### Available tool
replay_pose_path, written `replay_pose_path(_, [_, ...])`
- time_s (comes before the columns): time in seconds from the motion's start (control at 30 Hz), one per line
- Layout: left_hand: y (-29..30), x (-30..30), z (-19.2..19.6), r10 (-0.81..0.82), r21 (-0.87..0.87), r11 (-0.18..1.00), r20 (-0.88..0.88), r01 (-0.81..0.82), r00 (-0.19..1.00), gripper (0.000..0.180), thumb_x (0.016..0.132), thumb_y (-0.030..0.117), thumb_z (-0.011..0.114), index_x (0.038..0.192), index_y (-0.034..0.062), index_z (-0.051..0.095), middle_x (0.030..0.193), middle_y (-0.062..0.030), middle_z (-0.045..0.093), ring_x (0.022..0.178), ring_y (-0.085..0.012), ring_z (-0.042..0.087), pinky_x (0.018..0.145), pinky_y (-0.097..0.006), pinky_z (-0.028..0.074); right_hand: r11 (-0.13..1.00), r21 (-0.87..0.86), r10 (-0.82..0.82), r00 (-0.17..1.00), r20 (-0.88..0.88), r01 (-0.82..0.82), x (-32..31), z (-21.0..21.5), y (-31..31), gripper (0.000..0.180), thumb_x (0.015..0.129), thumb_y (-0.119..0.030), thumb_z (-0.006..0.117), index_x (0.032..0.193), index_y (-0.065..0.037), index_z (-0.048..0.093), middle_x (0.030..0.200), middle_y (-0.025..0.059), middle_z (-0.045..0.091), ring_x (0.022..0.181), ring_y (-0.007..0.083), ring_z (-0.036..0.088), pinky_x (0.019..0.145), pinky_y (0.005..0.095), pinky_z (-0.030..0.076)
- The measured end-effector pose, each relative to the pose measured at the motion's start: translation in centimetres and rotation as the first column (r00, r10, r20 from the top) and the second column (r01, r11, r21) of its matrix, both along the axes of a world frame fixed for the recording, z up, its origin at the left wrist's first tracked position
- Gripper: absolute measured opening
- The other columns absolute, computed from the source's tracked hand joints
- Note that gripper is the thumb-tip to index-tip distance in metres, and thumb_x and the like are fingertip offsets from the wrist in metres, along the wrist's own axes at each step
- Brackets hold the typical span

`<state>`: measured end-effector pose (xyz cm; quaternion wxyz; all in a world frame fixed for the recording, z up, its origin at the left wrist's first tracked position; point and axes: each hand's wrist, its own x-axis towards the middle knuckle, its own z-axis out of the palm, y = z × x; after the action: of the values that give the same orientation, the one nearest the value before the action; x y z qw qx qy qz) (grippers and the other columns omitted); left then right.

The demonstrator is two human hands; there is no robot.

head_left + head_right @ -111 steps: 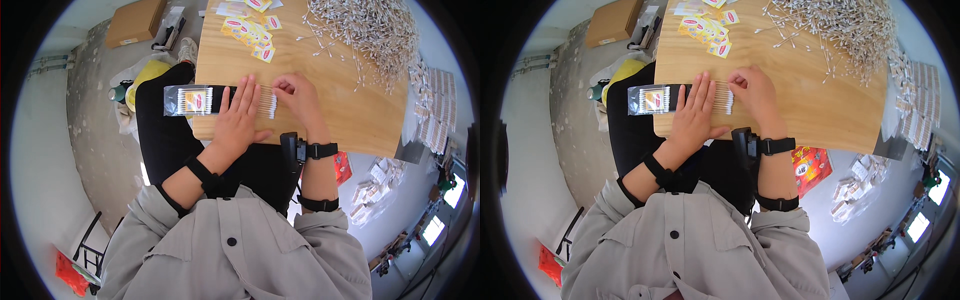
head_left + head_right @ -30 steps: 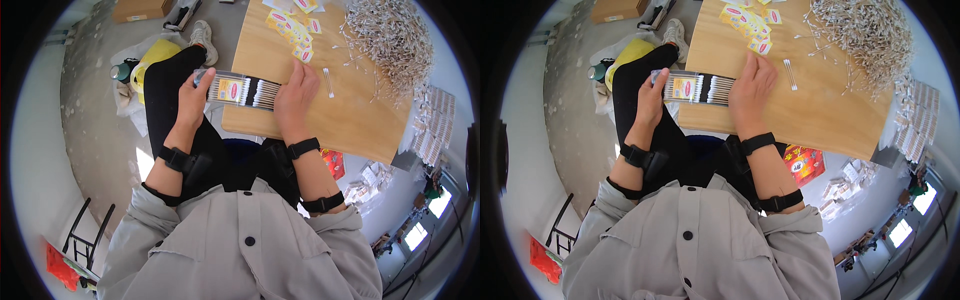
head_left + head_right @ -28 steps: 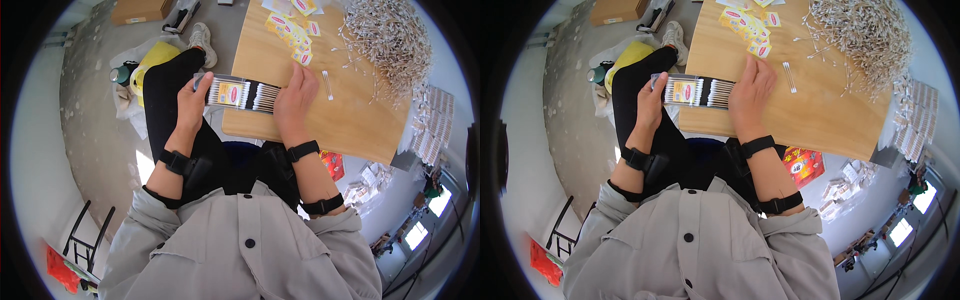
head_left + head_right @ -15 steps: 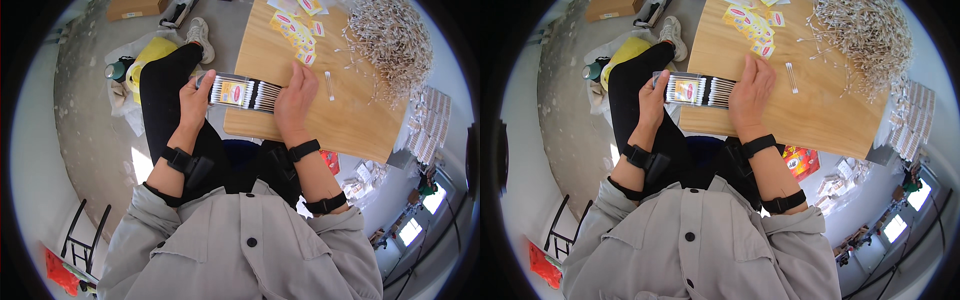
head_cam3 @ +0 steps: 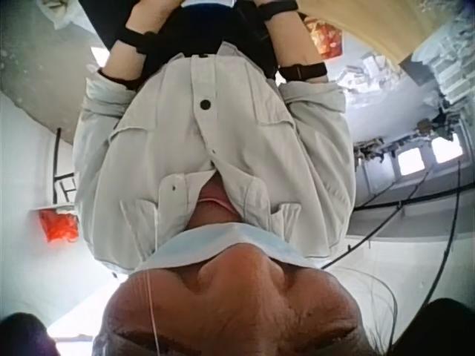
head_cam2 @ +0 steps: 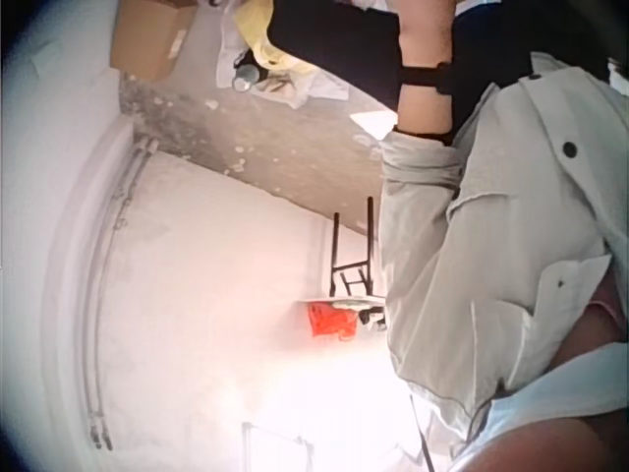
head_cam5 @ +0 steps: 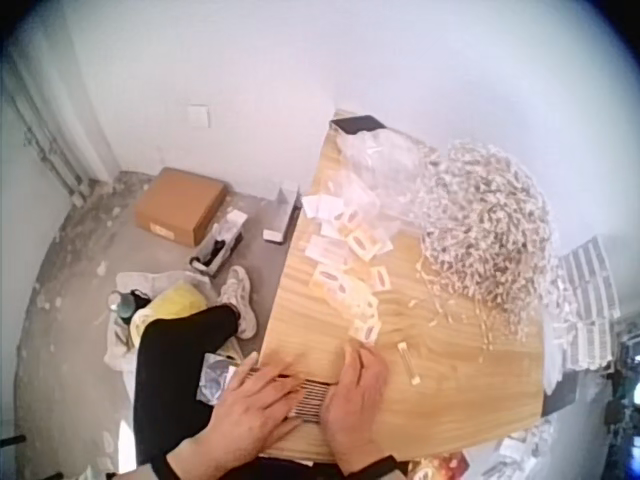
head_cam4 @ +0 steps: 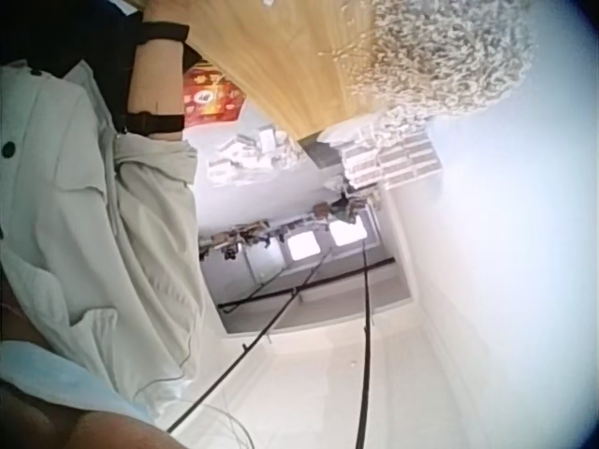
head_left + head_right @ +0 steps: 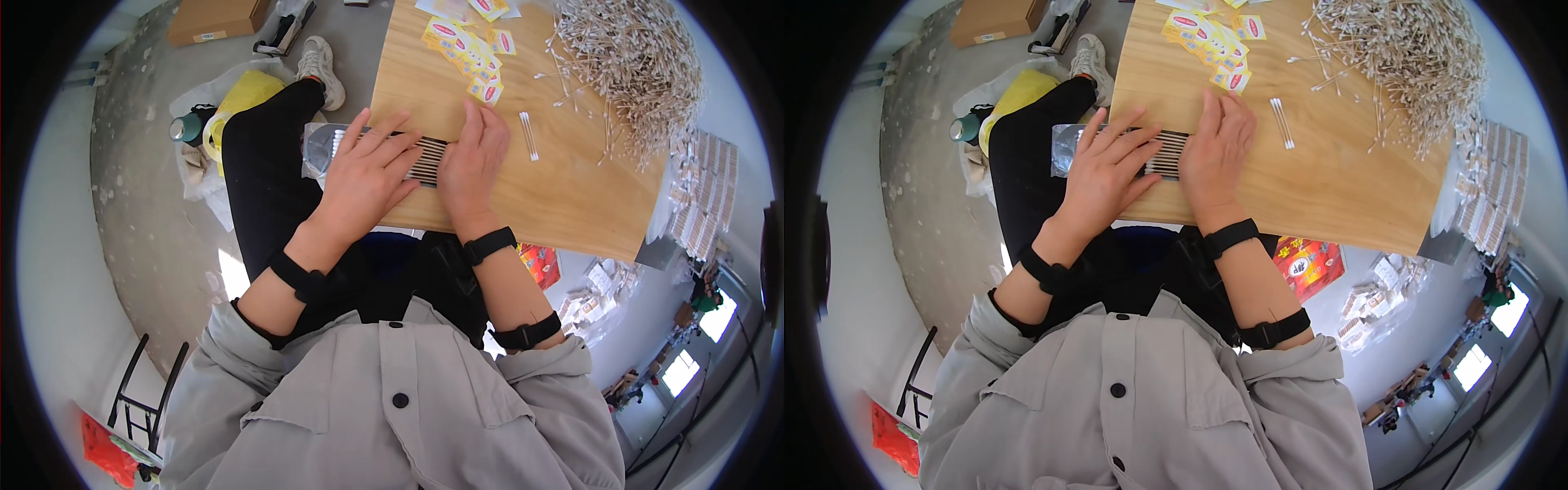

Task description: The person sits on the floor and manually assembles cotton swabs into small plastic packets. They gather a handful of swabs from a large pile, align them, place them into a clear plastic wrapper, and seal the packet. The process is repeated continuously throughout the video.

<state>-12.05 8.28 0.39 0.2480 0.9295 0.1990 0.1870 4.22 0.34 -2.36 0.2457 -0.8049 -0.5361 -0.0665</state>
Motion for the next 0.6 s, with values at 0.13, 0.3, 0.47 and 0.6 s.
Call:
replay_pose_path(0.13, [-0.4,-0.3,0.0,0.041,0.015,0.999,0.013,-0.041,0.999,0.061,0.071,0.021,0.081,0.127,0.0094,0.059,0.134,-0.0061,0.058,0.132,-0.0269,0.047,0.114,-0.05,0.029,1.0,0.02,-0.011,1.0,-0.029,0.012,-0.2,0.2,0.1,0.056,0.073,0.008,0.055,0.129,0.002,0.049,0.119,0.0176,0.046,0.122,0.0382,0.043,0.107,0.0503,0.033])
replay_pose_path(0.3, [0.5,-2.0,0.9,0.396,-0.033,0.917,0.194,-0.398,0.897,0.06,0.075,0.014,0.079,0.13,0.0045,0.057,0.139,-0.0131,0.052,0.126,-0.0339,0.05,0.112,-0.045,0.031,1.0,-0.004,-0.013,1.0,0.012,0.014,-0.1,0.0,0.0,0.054,0.075,0.008,0.054,0.128,0.003,0.05,0.119,0.0174,0.046,0.121,0.0377,0.044,0.106,0.0495,0.034])
replay_pose_path(0.47, [2.0,-3.7,-3.2,0.78,-0.879,0.174,-0.153,-0.445,0.607,0.036,0.091,0.028,0.072,0.108,-0.0033,0.063,0.101,-0.0079,0.065,0.09,-0.0107,0.059,0.08,-0.025,0.047,1.0,-0.001,0.002,1.0,0.008,-0.002,0.0,-0.3,0.1,0.05,0.078,0.009,0.053,0.127,0.003,0.05,0.119,0.0171,0.047,0.12,0.0375,0.044,0.104,0.0497,0.036])
replay_pose_path(0.6, [1.9,-3.2,-6.0,0.753,-0.992,-0.1,-0.125,-0.075,0.646,0.029,0.095,0.03,0.067,0.094,0.0009,0.068,0.084,-0.0005,0.066,0.077,-0.0049,0.059,0.068,-0.021,0.047,1.0,-0.008,0.004,1.0,0.014,-0.004,-0.2,0.2,0.1,0.051,0.076,0.011,0.053,0.127,0.002,0.051,0.119,0.017,0.046,0.119,0.0377,0.044,0.104,0.0496,0.036])
